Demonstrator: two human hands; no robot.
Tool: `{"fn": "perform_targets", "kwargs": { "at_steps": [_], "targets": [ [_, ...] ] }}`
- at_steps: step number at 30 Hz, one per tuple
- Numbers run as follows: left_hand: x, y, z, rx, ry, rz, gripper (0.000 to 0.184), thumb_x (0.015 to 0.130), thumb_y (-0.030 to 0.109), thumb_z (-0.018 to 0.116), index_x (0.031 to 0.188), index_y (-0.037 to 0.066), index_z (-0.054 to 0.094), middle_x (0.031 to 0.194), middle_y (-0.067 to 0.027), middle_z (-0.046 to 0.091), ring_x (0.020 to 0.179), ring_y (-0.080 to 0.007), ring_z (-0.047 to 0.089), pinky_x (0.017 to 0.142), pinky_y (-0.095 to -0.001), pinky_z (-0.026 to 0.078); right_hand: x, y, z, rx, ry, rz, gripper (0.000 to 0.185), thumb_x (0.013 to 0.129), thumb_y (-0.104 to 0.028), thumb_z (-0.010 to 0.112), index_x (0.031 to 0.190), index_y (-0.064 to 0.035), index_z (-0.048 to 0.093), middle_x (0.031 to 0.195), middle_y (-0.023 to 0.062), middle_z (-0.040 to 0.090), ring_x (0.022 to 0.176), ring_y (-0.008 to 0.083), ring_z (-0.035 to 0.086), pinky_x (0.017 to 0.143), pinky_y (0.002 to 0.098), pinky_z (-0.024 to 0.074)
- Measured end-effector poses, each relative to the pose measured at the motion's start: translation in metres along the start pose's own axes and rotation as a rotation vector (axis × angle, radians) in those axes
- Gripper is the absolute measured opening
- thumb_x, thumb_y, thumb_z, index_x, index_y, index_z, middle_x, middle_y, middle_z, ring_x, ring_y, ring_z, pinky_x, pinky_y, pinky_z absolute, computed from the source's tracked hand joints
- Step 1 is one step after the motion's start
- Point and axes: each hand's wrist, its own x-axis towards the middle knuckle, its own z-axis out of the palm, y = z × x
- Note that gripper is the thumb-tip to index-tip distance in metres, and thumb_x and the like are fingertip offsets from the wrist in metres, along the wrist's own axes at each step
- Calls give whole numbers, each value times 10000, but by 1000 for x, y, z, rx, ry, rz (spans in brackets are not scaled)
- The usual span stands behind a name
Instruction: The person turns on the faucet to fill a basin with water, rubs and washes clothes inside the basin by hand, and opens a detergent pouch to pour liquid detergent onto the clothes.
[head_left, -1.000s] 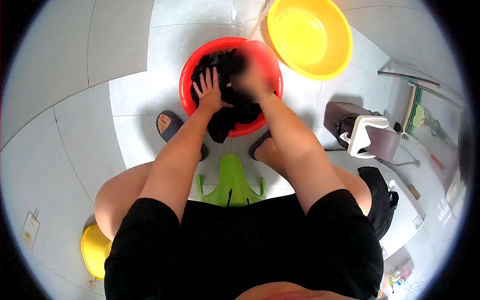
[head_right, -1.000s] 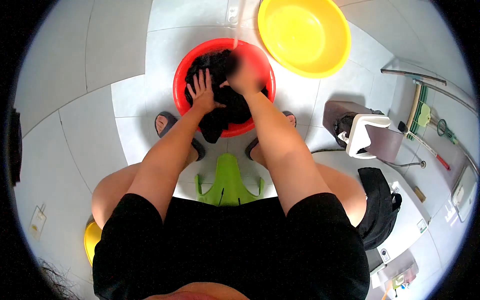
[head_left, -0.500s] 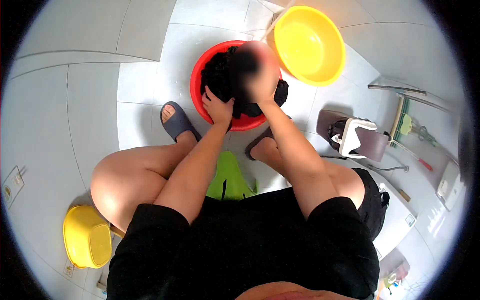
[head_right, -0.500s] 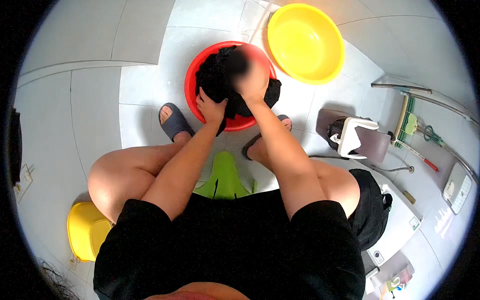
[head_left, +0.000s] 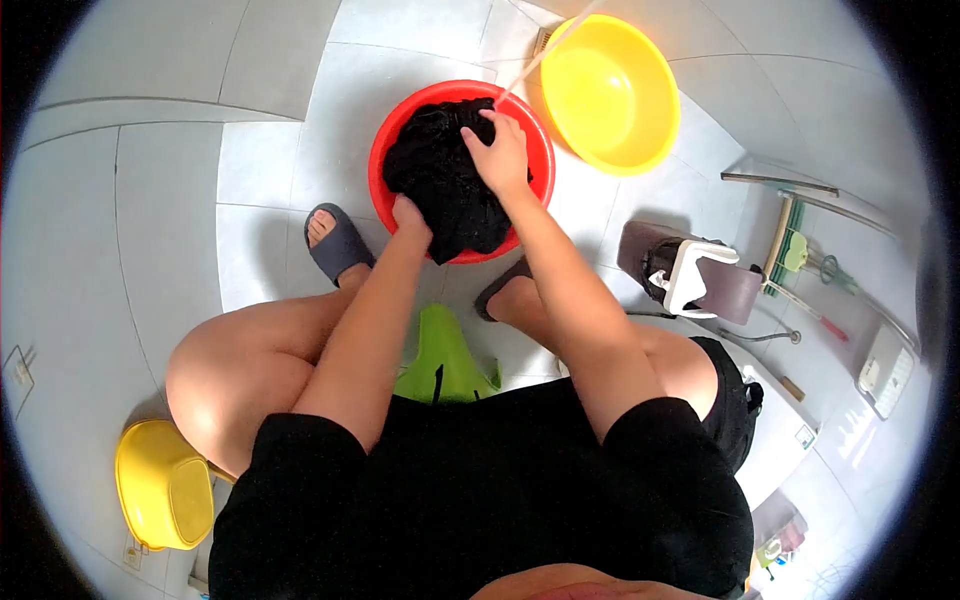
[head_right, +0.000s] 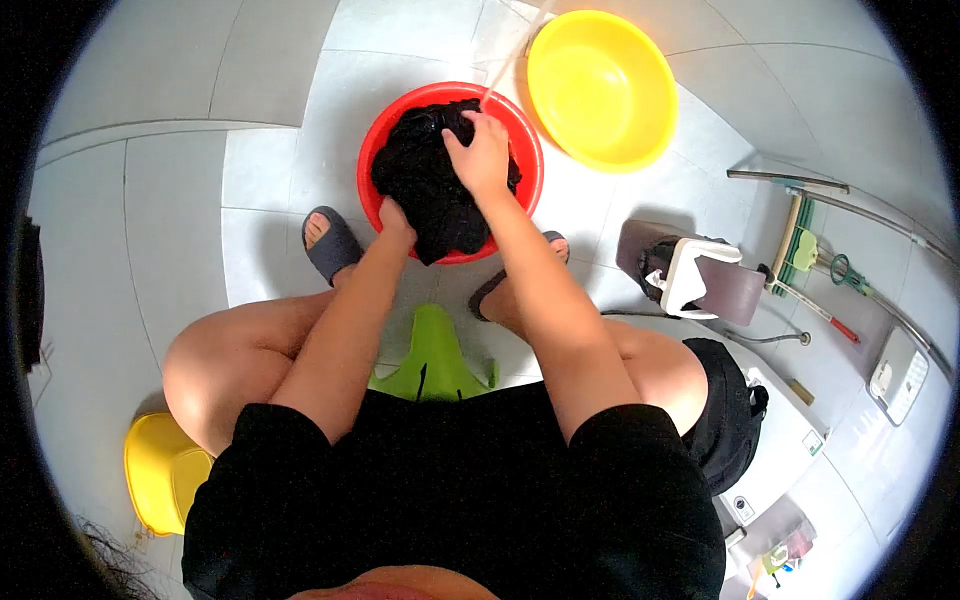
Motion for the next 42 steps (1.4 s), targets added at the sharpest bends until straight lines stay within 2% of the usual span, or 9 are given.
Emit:
{"fn": "perform_targets", "kwargs": {
  "at_steps": [4,6,17,25,29,35,37,40,42],
  "targets": [
    [-21,0,33,403,413,509,799,999,526,549,1480,-103,443,1463,-313,534,1319,-440,547,1148,-454,399,15,53,50,81,-215,392,1062,661,-503,930,1490,-49,445,1506,214,504,1396,381,500,1180,455,385],
    [-34,-1,57,435,496,500,772,968,485,649,1516,-15,439,1492,-184,538,1293,-355,572,1113,-434,444,15,58,60,-28,-373,555,1147,621,-502,946,1515,-42,395,1555,198,446,1431,347,475,1179,469,388],
    [2,28,5,154,-230,-10,653,940,349,725,1475,40,514,1410,-126,609,1256,-298,598,1108,-418,452,31,81,51,228,-825,624,661,762,-375,850,1265,26,695,1145,175,742,1048,278,721,938,385,559],
    [3,31,29,186,-504,107,761,917,339,710,1558,62,407,1477,-138,533,1290,-298,555,1111,-420,435,24,54,-24,425,-697,564,345,823,-233,782,1062,14,757,927,101,753,822,215,723,796,362,571],
    [20,33,45,197,-494,-7,736,902,281,681,1558,77,417,1459,-146,543,1282,-302,554,1097,-424,438,31,13,-66,58,-582,248,501,727,-337,843,1088,-4,745,986,210,765,928,345,746,869,413,570],
    [42,55,67,632,-302,628,440,887,153,602,1303,15,633,1239,-165,690,1166,-324,641,1030,-426,475,-22,-24,-51,-299,-489,-73,787,731,-466,848,1211,94,574,1086,301,686,1051,450,674,947,477,550],
    [11,72,79,1134,248,673,342,900,105,558,1207,7,671,1134,-181,712,1094,-382,656,1001,-452,485,-44,-17,-28,-233,-562,-81,920,807,-595,780,1236,176,520,1159,321,653,1101,454,656,968,475,542],
    [-34,67,84,934,296,1142,345,901,71,547,1218,39,677,1171,-181,695,1128,-409,624,1019,-480,472,-40,-26,-22,-144,-696,120,654,949,-524,665,1169,92,632,1144,287,656,1091,442,640,960,474,532],
    [-57,74,98,1004,232,1328,341,899,70,558,1218,53,678,1187,-166,693,1151,-396,618,1037,-485,459,-39,-19,-16,-143,-365,-3,454,958,-411,686,1033,36,677,1118,239,642,1071,411,611,977,465,509]
  ]
}}
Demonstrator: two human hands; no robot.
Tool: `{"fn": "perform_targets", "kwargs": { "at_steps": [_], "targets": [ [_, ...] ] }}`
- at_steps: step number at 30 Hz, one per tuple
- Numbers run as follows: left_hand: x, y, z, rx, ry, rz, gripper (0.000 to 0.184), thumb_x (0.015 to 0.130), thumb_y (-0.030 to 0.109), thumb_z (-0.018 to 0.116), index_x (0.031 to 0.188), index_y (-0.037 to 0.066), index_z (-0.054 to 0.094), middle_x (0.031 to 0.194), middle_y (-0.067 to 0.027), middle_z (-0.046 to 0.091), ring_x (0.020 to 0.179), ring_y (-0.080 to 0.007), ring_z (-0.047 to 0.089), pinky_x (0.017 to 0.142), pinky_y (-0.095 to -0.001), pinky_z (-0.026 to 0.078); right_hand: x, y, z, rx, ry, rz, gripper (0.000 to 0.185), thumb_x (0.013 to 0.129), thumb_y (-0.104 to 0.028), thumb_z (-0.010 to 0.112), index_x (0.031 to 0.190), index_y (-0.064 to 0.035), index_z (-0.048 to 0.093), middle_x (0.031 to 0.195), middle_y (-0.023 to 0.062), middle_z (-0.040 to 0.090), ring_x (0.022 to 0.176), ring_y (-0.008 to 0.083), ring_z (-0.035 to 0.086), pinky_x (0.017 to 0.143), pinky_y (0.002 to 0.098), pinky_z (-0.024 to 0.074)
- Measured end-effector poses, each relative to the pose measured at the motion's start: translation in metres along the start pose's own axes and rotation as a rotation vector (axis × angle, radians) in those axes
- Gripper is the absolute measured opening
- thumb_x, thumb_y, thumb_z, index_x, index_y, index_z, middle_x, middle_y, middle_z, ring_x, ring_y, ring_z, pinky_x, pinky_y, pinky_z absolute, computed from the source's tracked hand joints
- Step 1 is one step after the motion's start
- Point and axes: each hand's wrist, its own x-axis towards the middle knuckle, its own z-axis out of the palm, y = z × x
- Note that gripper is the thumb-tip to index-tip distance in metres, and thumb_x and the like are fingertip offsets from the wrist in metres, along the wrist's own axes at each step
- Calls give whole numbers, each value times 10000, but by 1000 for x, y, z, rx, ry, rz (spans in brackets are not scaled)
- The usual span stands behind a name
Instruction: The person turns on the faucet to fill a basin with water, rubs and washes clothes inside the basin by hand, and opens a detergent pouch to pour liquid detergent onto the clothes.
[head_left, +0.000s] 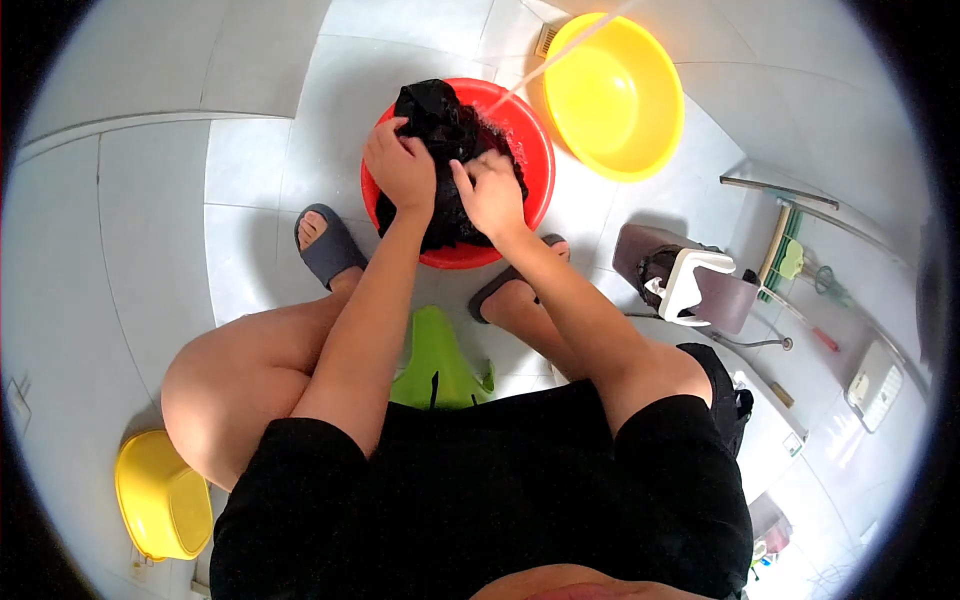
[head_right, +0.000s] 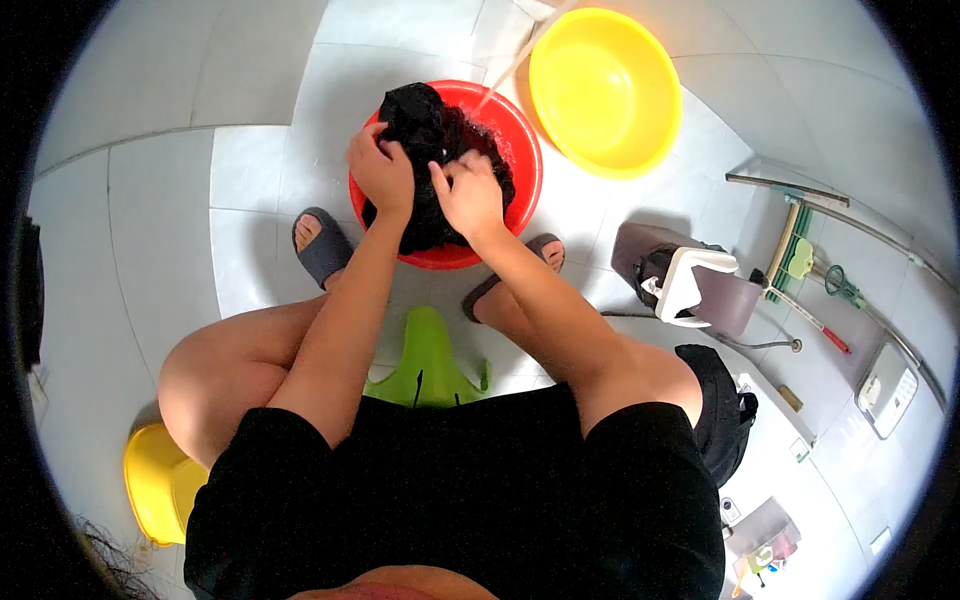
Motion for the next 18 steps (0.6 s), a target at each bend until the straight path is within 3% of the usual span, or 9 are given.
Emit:
{"fn": "perform_targets", "kwargs": {
  "at_steps": [1,2,4,5,7,8,12,16,18],
  "targets": [
    [1,4,0,24,11,199,338,897,69,569,1217,66,679,1204,-151,692,1173,-383,612,1055,-490,446,5,-1,-2,-51,184,-61,384,915,-321,743,1102,5,661,1119,206,612,1069,388,574,999,461,481],
    [9,3,7,-84,-121,304,362,906,101,602,1263,93,663,1314,-131,657,1273,-365,565,1109,-513,401,10,-1,1,23,280,0,468,896,-246,760,1290,-50,601,1239,214,566,1142,417,542,1045,483,440],
    [14,5,24,32,-224,472,430,928,167,620,1357,134,632,1436,-110,597,1355,-342,520,1158,-521,364,20,11,26,46,432,65,636,925,-288,722,1478,-97,473,1433,251,485,1334,452,458,1120,537,387],
    [10,-5,32,160,-278,461,484,949,233,613,1429,174,600,1529,-84,529,1413,-318,476,1194,-524,331,18,16,43,49,429,73,636,925,-288,722,1478,-97,473,1433,251,485,1334,452,458,1120,537,387],
    [5,-14,32,202,-327,496,502,948,253,610,1444,176,592,1533,-83,527,1413,-309,477,1200,-519,327,15,22,73,82,377,324,677,954,-305,690,1529,-68,422,1572,267,388,1455,479,364,1201,545,291],
    [5,-18,32,240,-367,532,520,947,273,606,1458,178,584,1538,-82,525,1414,-301,478,1206,-514,323,9,22,80,100,363,344,687,975,-328,650,1560,-69,397,1625,268,330,1514,477,286,1214,564,261],
    [2,-46,42,342,-609,556,573,936,291,607,1497,189,546,1468,-98,576,1344,-284,529,1188,-498,344,-2,20,100,32,449,337,671,964,-292,636,1560,-84,407,1631,255,323,1517,463,282,1202,602,259],
    [10,-52,70,461,-588,634,564,936,330,589,1478,180,560,1386,-98,618,1287,-279,560,1167,-494,358,15,39,109,45,476,322,664,945,-277,632,1548,-87,429,1626,247,330,1500,461,305,1195,620,258],
    [11,-52,77,488,-640,619,578,939,376,582,1483,184,549,1432,-100,594,1320,-278,542,1178,-505,342,24,50,110,38,494,294,646,937,-279,629,1522,-69,452,1587,260,373,1465,464,350,1176,606,305]
  ]
}}
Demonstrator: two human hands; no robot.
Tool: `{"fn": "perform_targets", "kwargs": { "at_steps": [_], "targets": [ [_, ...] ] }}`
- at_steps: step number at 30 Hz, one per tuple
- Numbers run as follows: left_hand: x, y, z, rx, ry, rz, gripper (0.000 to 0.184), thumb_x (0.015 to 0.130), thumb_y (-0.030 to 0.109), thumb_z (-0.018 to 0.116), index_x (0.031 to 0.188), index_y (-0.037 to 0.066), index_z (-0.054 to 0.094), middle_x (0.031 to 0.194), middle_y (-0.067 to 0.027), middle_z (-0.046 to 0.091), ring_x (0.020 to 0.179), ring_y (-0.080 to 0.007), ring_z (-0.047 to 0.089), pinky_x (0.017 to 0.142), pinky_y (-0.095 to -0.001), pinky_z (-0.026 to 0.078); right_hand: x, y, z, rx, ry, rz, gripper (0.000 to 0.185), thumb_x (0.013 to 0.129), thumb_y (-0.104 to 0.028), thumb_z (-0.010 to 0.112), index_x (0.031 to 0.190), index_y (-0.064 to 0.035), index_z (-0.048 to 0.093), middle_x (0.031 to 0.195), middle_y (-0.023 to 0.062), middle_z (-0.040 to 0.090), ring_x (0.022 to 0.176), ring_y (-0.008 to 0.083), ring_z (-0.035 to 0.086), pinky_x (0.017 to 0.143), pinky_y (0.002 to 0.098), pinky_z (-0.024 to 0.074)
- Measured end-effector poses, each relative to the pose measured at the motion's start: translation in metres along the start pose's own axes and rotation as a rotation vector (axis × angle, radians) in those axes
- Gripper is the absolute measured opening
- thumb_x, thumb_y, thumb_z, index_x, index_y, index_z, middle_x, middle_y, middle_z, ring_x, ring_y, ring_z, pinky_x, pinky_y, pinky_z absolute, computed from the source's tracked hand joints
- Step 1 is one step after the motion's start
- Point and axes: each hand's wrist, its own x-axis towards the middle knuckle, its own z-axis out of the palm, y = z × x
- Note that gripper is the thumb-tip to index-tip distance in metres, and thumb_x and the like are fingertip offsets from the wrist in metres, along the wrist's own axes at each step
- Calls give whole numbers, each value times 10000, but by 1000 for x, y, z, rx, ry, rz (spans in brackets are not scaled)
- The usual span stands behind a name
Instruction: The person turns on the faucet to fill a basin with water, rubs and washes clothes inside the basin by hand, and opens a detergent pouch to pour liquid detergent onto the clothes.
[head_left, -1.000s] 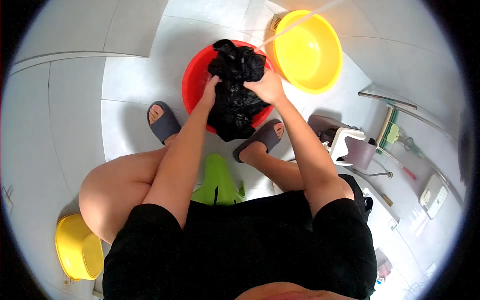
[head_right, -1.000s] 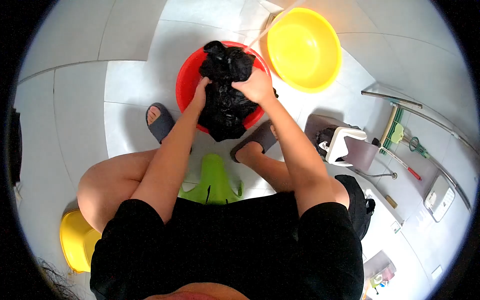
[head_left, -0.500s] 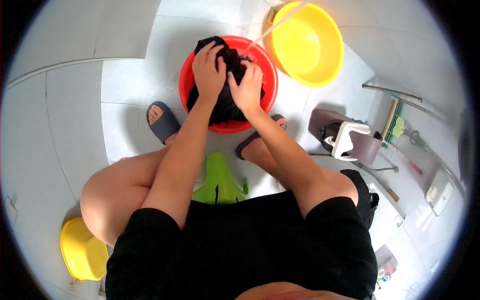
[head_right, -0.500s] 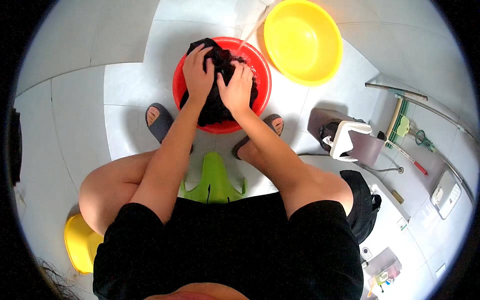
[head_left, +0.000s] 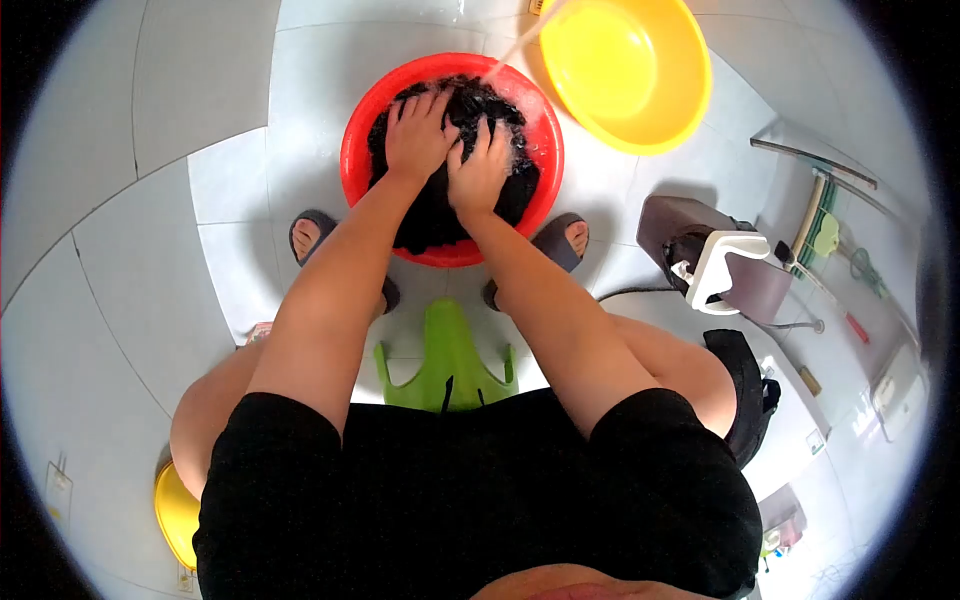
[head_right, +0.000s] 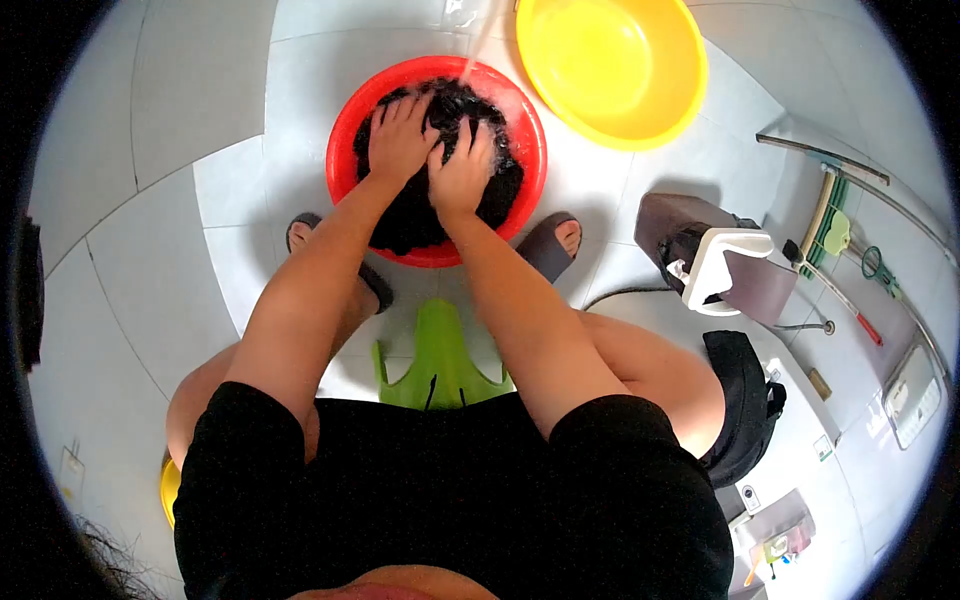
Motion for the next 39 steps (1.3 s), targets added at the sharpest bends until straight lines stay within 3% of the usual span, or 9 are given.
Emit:
{"fn": "perform_targets", "kwargs": {
  "at_steps": [6,7,9,11,15,20,26,33,39],
  "targets": [
    [6,-5,-10,-34,-305,-81,653,994,484,545,1569,197,430,1567,-116,469,1437,-312,436,1216,-564,272,25,11,8,-236,-330,118,539,970,-383,573,1367,-19,559,1536,272,411,1416,469,402,1157,528,392],
    [0,-8,-15,-77,-345,-36,771,964,560,573,1611,210,344,1620,-136,383,1482,-336,370,1226,-584,234,32,12,4,-213,-524,213,612,989,-443,528,1452,-43,506,1570,256,370,1455,448,352,1164,515,393],
    [-9,-15,-29,-109,-374,13,899,934,637,601,1654,223,257,1674,-156,297,1528,-359,303,1236,-604,197,33,15,-4,-210,-517,164,645,991,-458,519,1491,-55,473,1590,252,340,1475,441,320,1177,507,380],
    [-20,-20,-46,-148,-542,66,1295,724,771,748,1686,252,53,1726,-199,116,1583,-391,155,1247,-622,130,38,24,-5,-171,-537,105,702,984,-480,521,1549,-77,421,1605,232,325,1488,426,303,1204,492,348],
    [-39,-15,-65,-52,-651,74,1625,456,749,901,1680,252,-46,1733,-211,27,1601,-386,54,1253,-629,78,45,13,-39,-123,-559,22,711,953,-448,583,1546,-82,439,1555,211,414,1438,409,388,1193,492,353],
    [-51,3,-57,66,-575,15,1648,418,686,933,1681,216,-14,1735,-195,30,1608,-358,2,1251,-634,47,37,-39,-51,-71,-149,-294,672,929,-378,656,1526,-125,481,1628,186,378,1474,399,386,1197,531,330],
    [-43,-8,-45,-6,-503,56,1610,423,700,922,1681,192,55,1727,-207,75,1597,-375,71,1248,-624,55,20,-13,-3,-64,-161,-33,707,954,-394,622,1580,-140,411,1670,186,294,1532,438,250,1255,560,180],
    [-25,-13,-21,-3,-628,-28,1447,528,693,861,1673,182,140,1713,-203,158,1574,-387,166,1260,-620,30,40,-10,9,-96,-52,-145,479,865,-196,659,1313,-32,616,1354,213,585,1289,407,517,1136,516,384],
    [-24,-10,-12,-88,-536,-76,1358,580,666,844,1663,174,189,1686,-230,218,1553,-412,207,1239,-656,71,53,-7,14,-124,-140,-153,472,893,-169,637,1333,-3,592,1384,265,542,1227,447,534,1056,533,445]
  ]
}}
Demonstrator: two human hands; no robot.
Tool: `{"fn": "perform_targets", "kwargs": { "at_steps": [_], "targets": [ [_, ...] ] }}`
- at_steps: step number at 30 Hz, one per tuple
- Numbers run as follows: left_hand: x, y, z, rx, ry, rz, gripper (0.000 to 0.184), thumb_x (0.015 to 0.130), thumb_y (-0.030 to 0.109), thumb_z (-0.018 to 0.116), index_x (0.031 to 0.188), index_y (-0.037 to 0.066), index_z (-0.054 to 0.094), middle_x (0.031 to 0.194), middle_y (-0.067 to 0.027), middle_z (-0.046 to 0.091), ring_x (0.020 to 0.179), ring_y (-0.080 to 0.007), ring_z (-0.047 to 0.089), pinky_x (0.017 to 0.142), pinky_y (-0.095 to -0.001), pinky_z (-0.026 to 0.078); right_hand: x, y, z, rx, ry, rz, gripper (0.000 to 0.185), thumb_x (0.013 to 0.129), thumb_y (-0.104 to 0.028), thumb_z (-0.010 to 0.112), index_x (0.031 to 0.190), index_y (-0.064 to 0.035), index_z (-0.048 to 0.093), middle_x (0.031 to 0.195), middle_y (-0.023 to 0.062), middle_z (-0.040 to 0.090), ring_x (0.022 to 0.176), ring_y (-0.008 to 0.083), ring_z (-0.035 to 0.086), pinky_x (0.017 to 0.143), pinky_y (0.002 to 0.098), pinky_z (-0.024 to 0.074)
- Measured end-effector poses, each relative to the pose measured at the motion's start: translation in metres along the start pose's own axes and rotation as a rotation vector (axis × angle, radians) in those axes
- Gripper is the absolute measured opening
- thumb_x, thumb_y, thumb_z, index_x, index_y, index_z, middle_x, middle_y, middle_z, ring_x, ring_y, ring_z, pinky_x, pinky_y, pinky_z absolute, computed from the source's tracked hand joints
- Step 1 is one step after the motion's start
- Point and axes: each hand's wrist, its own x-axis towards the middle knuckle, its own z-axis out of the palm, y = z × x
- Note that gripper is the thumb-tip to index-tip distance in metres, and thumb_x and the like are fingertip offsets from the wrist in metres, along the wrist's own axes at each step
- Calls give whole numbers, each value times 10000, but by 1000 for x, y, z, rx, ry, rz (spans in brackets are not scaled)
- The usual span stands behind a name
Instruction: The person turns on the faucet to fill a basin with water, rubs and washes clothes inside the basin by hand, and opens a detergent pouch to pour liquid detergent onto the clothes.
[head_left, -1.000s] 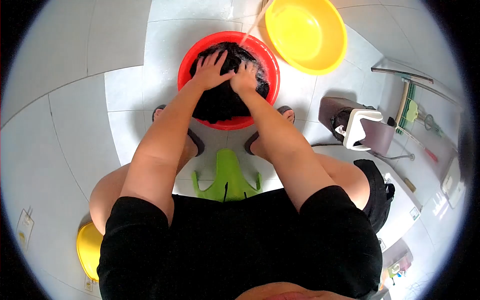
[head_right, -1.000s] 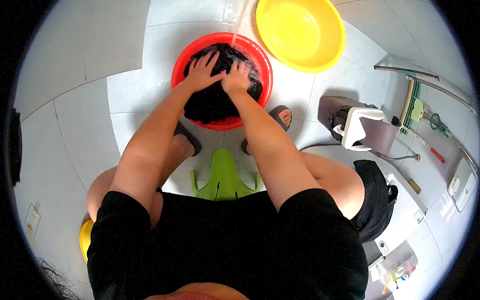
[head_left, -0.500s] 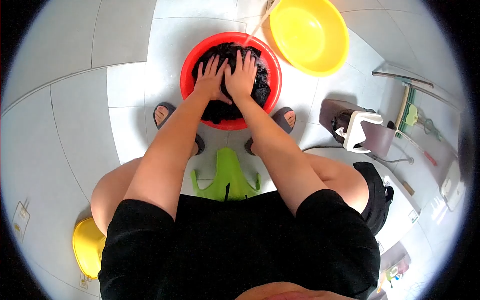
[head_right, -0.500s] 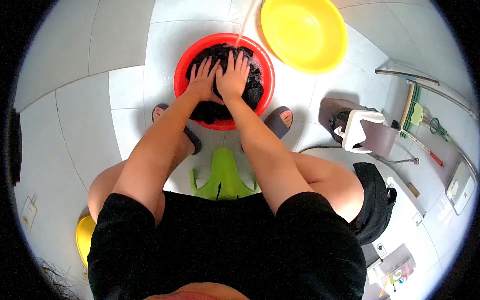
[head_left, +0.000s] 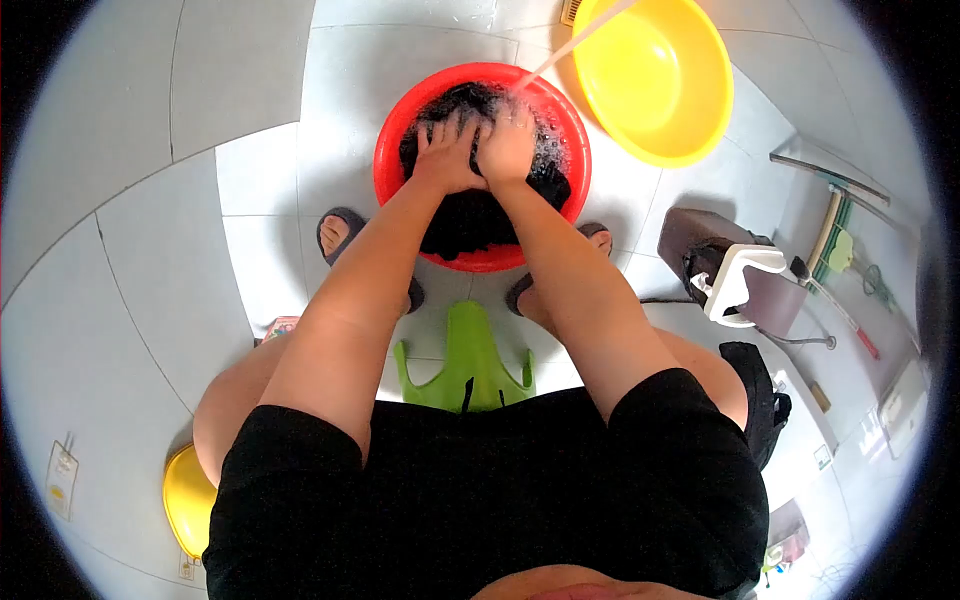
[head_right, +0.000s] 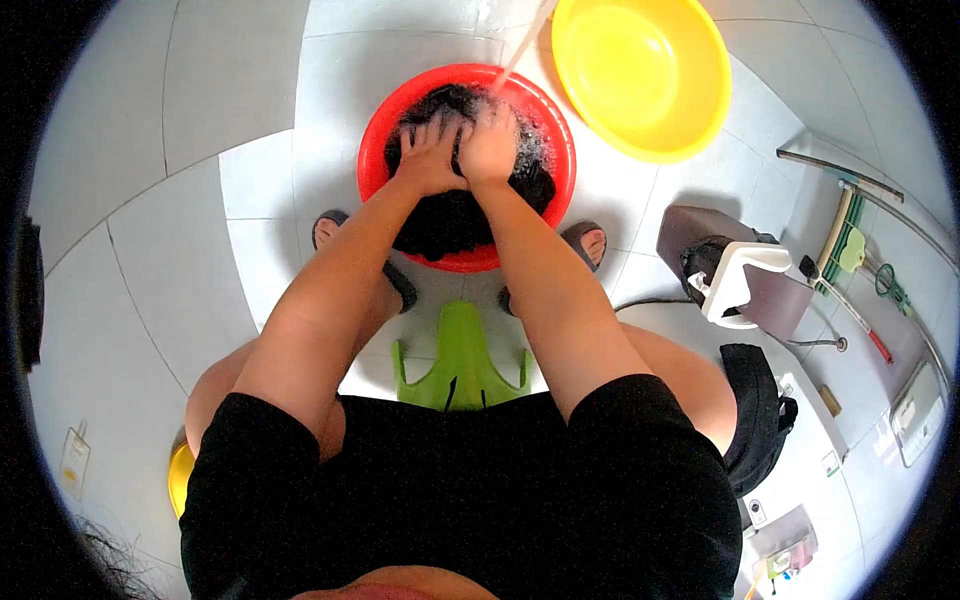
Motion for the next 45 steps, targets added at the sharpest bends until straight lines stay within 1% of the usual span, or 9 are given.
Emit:
{"fn": "perform_targets", "kwargs": {
  "at_steps": [11,14,19,21,27,34,38,43,45],
  "targets": [
    [-13,9,10,25,197,-36,1307,610,780,795,1646,186,262,1666,-167,300,1533,-368,272,1273,-564,78,-2,28,-23,205,-106,-33,459,946,-314,694,1320,-56,630,1440,188,547,1322,425,507,1119,495,417],
    [-24,20,9,11,213,-106,1316,617,750,815,1656,204,222,1640,-152,338,1518,-343,299,1275,-542,95,-38,29,-68,222,183,30,318,921,-129,659,1235,-84,668,1245,151,675,1253,393,564,1079,501,428],
    [-43,46,25,-60,384,-334,1290,647,663,850,1659,220,185,1614,-168,355,1535,-319,280,1276,-535,94,-100,0,-54,211,333,390,689,902,-211,718,1493,13,443,1583,312,356,1457,473,359,1209,516,297],
    [-46,42,37,-88,400,-330,1272,686,687,814,1664,203,159,1625,-202,314,1542,-343,252,1270,-558,77,-100,-5,-31,186,161,548,798,962,-411,670,1586,-31,349,1658,306,234,1525,470,249,1244,566,196],
    [-41,32,50,-72,370,-328,1201,781,789,645,1664,142,151,1623,-242,295,1509,-391,274,1255,-592,62,-91,5,-9,61,133,357,646,1015,-413,563,1551,-69,454,1651,251,315,1537,417,270,1251,541,189],
    [-23,30,52,10,300,-287,1124,842,685,653,1647,66,171,1604,-246,312,1479,-402,304,1248,-611,50,-72,19,-7,84,6,354,376,982,-279,582,1211,0,689,1490,256,508,1428,444,417,1185,548,302],
    [-9,37,48,-71,339,-335,1123,827,630,708,1636,43,196,1598,-256,312,1490,-402,280,1236,-640,40,-49,52,17,-20,182,-5,342,980,-255,577,1187,-8,689,1467,246,523,1378,444,456,1168,554,335],
    [6,45,45,-92,282,-439,1134,838,670,671,1633,23,185,1609,-267,292,1511,-401,241,1231,-651,34,-26,49,-4,43,35,13,389,979,-243,563,1268,3,650,1463,221,528,1374,411,465,1194,523,327],
    [6,45,44,-105,262,-458,1142,842,685,656,1634,17,176,1619,-270,278,1518,-402,227,1231,-651,31,-20,48,-8,-188,190,-223,423,966,-221,551,1317,2,625,1455,200,541,1366,379,475,1205,513,311]
  ]
}}
